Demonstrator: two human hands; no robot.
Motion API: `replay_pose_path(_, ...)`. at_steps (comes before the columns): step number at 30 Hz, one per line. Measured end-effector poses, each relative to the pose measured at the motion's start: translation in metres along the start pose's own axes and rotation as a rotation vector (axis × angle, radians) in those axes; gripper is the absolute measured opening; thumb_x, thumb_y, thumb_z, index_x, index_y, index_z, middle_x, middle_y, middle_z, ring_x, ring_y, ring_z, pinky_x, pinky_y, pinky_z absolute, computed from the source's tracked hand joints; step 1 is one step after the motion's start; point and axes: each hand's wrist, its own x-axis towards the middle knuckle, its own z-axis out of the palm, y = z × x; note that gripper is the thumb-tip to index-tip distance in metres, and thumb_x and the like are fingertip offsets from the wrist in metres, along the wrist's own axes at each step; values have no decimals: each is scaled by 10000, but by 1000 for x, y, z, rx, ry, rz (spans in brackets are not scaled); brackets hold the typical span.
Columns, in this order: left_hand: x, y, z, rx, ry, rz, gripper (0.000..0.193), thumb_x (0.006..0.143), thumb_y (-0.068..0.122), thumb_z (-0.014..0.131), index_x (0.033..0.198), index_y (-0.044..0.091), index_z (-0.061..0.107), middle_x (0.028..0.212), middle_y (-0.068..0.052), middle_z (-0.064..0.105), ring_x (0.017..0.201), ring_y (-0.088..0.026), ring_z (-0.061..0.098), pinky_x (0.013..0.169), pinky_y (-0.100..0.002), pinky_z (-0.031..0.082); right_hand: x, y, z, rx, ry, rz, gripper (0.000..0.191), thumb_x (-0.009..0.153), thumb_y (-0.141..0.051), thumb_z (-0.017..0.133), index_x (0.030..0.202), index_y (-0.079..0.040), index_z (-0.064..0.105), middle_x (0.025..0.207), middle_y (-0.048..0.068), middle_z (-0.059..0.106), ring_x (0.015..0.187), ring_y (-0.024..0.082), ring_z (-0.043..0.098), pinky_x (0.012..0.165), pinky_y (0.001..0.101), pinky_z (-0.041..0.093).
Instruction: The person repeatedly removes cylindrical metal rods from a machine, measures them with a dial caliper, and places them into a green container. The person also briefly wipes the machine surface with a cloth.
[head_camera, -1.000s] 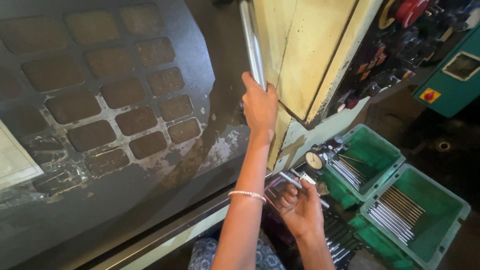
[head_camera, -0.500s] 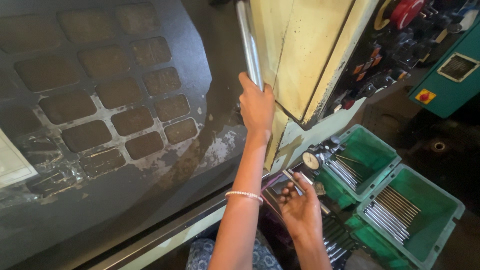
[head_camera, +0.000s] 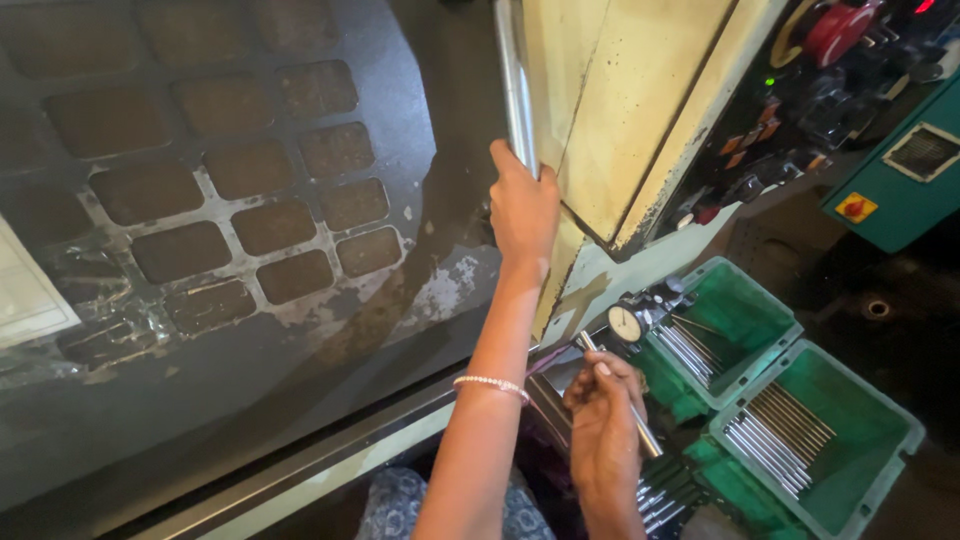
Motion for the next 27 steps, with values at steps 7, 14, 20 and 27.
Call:
replay_pose_path(7, -2, 2, 0, 0, 6, -13, 450, 909, 195, 583, 1320, 97, 430, 941, -285, 726, 896, -501, 702, 781, -575, 542, 5, 1, -9, -35, 1, -1, 138, 962, -112, 578, 1064, -49, 647, 900, 34, 595, 787, 131, 554, 697, 307, 457)
replay_pose_path(14, 0, -1, 2, 2, 19, 5, 477, 894, 183, 585, 1332, 87, 423, 940, -304, 719, 898, -513, 695, 780, -581, 538, 8, 6, -23, -38, -1, -7, 151, 968, -110, 582, 1076, -39, 660, 854, 40, 585, 770, 134, 550, 689, 299, 459)
replay_pose_path(20, 3, -8, 6, 0, 53, 71, 474, 895, 183, 597, 1322, 74, 422, 928, -321, 713, 903, -524, 686, 786, -588, 531, 8, -1, -32, -41, -18, -32, 150, 975, -114, 582, 1081, -28, 646, 852, 34, 579, 779, 133, 551, 678, 299, 452)
replay_pose_path(27, 3, -9, 7, -53, -33, -19, 486, 913, 196, 553, 1354, 82, 383, 893, -283, 729, 785, -471, 755, 739, -549, 578, 5, -8, -35, -97, -45, 18, 159, 978, -122, 581, 1085, -25, 649, 833, 32, 582, 764, 136, 549, 675, 299, 458)
